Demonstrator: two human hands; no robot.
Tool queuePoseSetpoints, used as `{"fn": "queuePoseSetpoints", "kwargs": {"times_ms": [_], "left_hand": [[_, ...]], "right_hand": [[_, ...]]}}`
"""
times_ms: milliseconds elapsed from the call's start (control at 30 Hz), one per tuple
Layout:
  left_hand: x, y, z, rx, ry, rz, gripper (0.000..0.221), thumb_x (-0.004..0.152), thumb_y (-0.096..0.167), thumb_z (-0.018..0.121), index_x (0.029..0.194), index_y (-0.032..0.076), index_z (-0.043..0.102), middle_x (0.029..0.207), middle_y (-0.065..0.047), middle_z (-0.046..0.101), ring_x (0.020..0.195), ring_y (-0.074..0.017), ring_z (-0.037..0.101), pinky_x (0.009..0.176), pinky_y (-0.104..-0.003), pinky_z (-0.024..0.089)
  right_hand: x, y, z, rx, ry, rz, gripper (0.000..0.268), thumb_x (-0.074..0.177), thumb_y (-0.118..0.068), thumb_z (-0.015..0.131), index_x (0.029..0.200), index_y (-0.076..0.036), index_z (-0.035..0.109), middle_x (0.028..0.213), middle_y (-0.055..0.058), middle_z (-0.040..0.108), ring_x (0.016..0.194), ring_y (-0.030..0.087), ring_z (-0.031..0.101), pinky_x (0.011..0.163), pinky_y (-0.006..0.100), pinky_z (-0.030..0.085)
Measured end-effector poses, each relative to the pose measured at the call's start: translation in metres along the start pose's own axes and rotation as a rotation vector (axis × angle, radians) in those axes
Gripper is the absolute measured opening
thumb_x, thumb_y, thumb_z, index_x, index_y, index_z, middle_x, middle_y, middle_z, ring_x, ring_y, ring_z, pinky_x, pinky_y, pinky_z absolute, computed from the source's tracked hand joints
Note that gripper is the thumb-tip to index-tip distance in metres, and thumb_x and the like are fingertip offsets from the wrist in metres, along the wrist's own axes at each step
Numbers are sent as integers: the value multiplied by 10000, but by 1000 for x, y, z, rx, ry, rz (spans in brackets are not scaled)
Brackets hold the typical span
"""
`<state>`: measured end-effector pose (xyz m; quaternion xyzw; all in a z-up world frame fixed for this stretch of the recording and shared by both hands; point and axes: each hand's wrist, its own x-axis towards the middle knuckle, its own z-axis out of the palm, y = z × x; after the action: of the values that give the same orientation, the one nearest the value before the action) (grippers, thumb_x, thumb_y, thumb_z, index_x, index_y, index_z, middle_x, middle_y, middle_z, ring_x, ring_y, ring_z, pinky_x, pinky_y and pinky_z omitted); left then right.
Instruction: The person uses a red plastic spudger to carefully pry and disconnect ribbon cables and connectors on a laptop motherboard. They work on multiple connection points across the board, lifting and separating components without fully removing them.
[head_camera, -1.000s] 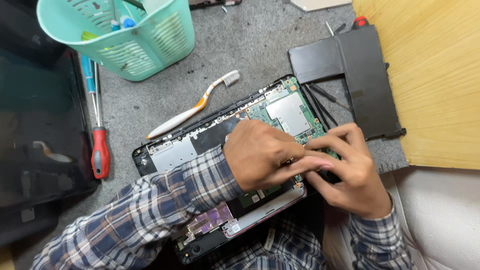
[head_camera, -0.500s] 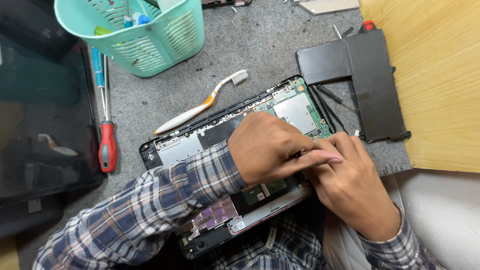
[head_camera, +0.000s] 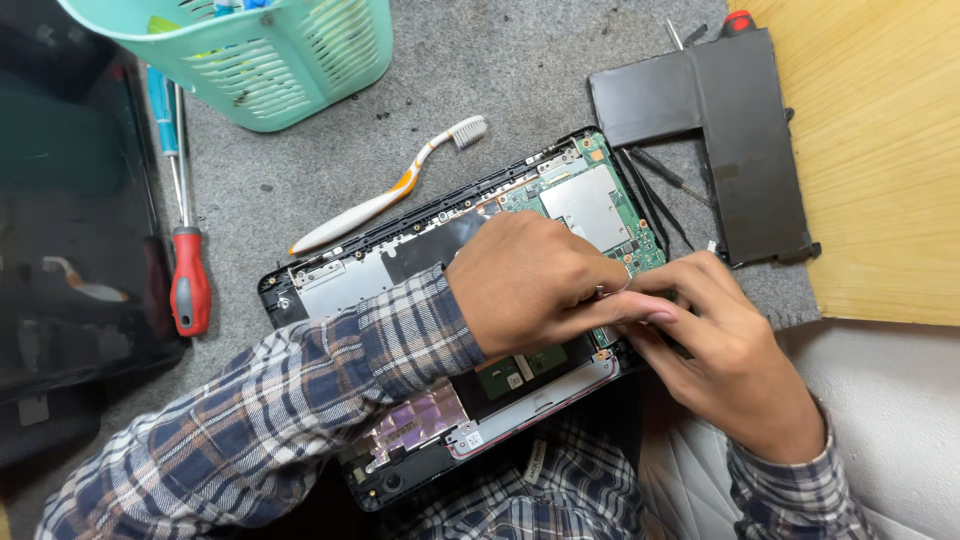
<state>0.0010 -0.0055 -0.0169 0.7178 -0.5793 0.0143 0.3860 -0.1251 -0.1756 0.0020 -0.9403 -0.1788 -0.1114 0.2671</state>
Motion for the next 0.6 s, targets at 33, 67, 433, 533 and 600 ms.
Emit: {"fn": "queuePoseSetpoints", "kwargs": {"times_ms": [33, 67, 433, 533, 600], "left_hand": [[0, 0, 0, -1, -2, 2, 532, 1000, 483, 422, 609, 138, 524, 493, -72, 532, 456, -344, 524, 391, -464, 296], [0, 0, 0, 3, -9, -1, 520, 1002, 477, 425, 624, 140, 544, 501, -74, 545, 465, -341, 536, 394, -470, 304], [3, 4, -3, 157, -105, -81, 520, 998, 526, 363, 761, 177, 668, 564, -100, 637, 489, -396, 594, 363, -516, 338], [4, 3, -1, 123, -133, -69, 551, 1000, 527, 340, 691, 167, 622, 571, -101, 623, 505, -406, 584, 371, -519, 330], [5, 6, -1, 136, -101, -38, 542, 1000, 520, 339, 737, 158, 646, 573, -141, 637, 477, -424, 573, 355, -531, 320]], "right_hand": [[0, 0, 0, 0, 2, 2, 149, 926, -4, 659, 1040, 54, 584, 1034, 156, 627, 903, 317, 554, 818, 402, 480], [1, 1, 0, 7, 5, 0, 158, 917, -12, 673, 1035, 55, 590, 1036, 157, 631, 906, 320, 558, 820, 406, 485], [14, 20, 2, 208, -45, -73, 101, 949, 20, 599, 941, 47, 503, 969, 145, 600, 875, 306, 510, 791, 413, 443], [16, 24, 1, 265, -68, -96, 69, 947, 74, 541, 987, 23, 567, 967, 147, 597, 884, 320, 521, 809, 400, 457], [19, 21, 1, 303, -34, -69, 152, 994, -14, 484, 907, 50, 592, 929, 143, 600, 843, 298, 527, 774, 368, 464]]}}
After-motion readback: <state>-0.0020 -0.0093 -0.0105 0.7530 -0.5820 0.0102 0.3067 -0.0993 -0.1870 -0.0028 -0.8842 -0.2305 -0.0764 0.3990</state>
